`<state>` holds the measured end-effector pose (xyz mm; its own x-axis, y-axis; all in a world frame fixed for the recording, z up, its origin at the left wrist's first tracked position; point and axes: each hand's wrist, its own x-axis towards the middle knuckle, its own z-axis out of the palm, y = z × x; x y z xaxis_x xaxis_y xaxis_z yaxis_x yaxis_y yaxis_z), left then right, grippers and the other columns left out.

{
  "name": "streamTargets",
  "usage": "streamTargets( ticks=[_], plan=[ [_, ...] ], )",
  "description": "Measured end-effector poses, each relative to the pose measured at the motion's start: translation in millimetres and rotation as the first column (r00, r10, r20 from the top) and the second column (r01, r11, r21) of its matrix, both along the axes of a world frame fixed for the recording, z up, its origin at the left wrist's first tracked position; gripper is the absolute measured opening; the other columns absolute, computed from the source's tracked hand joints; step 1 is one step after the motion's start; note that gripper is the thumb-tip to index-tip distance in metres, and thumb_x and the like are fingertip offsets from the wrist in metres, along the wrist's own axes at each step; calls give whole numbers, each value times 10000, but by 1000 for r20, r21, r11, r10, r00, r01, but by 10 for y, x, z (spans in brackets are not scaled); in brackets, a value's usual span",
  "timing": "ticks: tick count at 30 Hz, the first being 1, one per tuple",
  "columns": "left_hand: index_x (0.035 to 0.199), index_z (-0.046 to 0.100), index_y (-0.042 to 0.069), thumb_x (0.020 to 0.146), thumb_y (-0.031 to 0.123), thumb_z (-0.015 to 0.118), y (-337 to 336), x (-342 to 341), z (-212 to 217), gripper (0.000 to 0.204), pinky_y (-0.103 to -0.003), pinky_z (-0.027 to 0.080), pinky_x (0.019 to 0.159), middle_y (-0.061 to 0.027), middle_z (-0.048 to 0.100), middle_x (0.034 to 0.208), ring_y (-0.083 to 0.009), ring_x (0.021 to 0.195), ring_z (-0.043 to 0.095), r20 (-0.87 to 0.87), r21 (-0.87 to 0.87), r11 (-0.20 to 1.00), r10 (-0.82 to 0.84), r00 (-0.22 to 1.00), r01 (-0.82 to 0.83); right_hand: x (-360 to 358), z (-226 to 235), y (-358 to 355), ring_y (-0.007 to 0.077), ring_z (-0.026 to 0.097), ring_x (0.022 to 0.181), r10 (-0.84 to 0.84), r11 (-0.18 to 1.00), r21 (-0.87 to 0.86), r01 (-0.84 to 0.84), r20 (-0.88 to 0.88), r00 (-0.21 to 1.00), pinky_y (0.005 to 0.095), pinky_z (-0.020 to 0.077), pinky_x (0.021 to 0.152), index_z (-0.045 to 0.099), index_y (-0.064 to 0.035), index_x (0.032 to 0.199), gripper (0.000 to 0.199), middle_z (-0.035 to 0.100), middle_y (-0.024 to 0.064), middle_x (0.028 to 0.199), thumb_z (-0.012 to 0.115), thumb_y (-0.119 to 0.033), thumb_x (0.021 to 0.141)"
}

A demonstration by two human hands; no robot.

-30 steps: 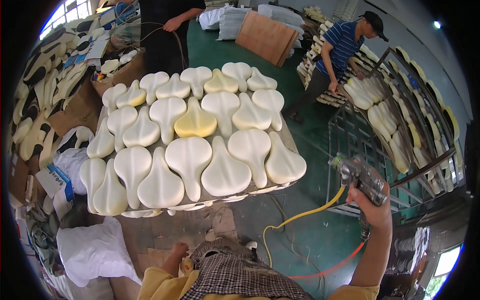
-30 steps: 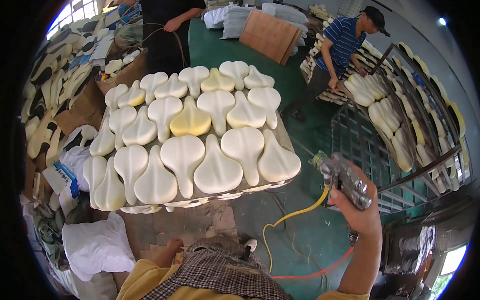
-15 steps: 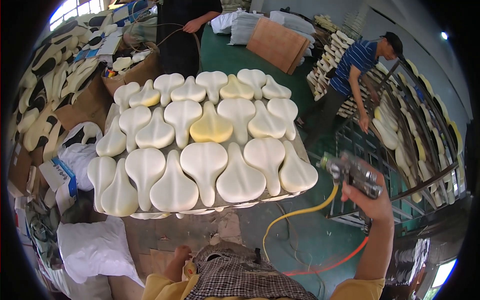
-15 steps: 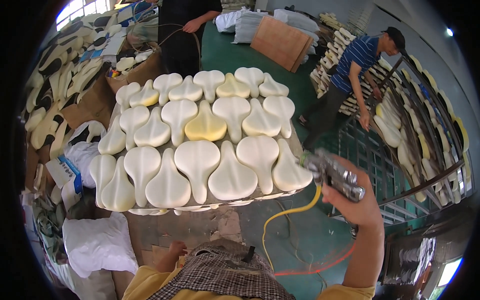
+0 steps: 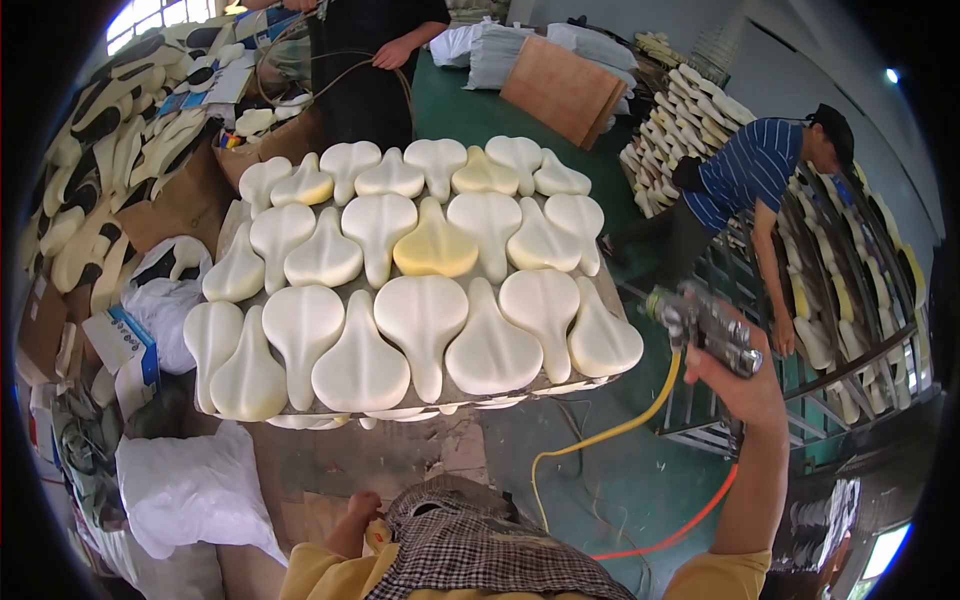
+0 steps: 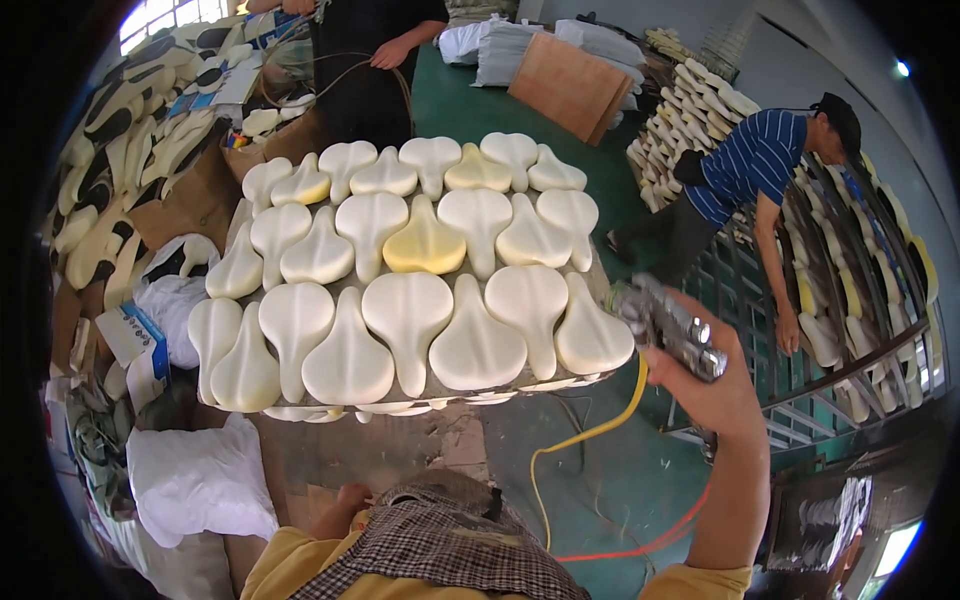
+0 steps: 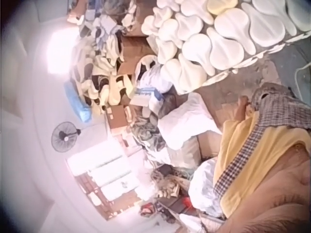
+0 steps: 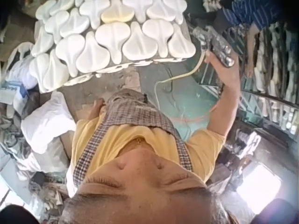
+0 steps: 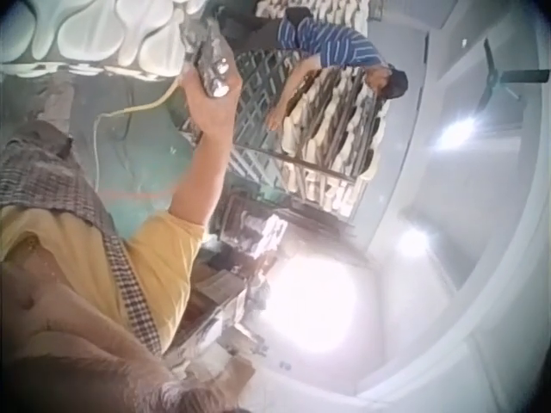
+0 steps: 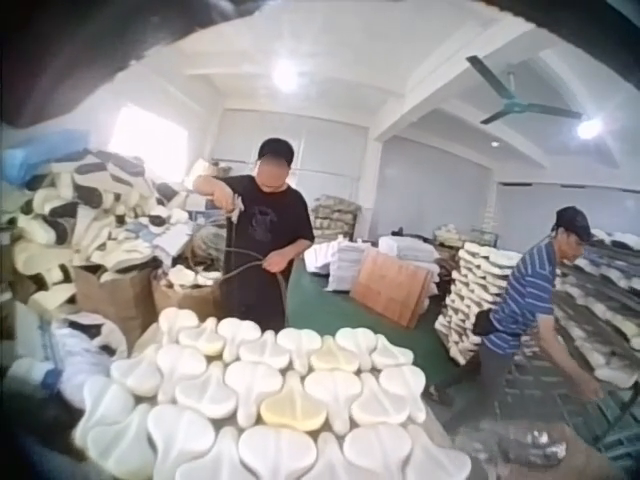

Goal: Apply spray coating to foam bicycle seats and organize them on storage racks.

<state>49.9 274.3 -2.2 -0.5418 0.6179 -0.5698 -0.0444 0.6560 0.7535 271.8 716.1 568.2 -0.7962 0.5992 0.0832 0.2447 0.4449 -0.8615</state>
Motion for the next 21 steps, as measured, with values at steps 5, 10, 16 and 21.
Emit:
streamTargets(
  ticks=[5,10,16,21],
  plan=[
    [888,645,-10,777,107,581,231,-13,276,173,-334,505,487,-122,641,789,-254,600,652,263,-288,892,422,867,-347,213,15,-82,65,539,645,-201,978,53,203,-41,979,198,450,597,484,42,1262,502,603,29,817,640,-14,789],
    [921,647,-11,797,99,597,138,4,371,172,-329,522,518,-130,654,882,-267,672,668,245,-348,904,344,907,-249,428,70,-233,74,546,648,-219,975,49,218,0,976,208,460,605,490,37,1258,513,613,44,853,660,-20,778],
    [905,635,4,776,131,550,-13,26,253,201,-305,466,436,-97,627,723,-221,548,627,281,-299,920,338,898,-253,50,140,-613,55,542,678,-21,998,-58,20,-30,999,206,458,625,500,28,1242,475,603,17,844,649,-10,792],
    [920,625,6,783,137,553,-14,140,335,203,-306,458,447,-98,630,776,-220,564,622,338,-217,914,400,852,-342,-149,120,-706,48,532,675,-31,998,-65,23,-135,990,198,446,625,495,31,1244,478,596,4,824,647,-30,795]
  ],
)
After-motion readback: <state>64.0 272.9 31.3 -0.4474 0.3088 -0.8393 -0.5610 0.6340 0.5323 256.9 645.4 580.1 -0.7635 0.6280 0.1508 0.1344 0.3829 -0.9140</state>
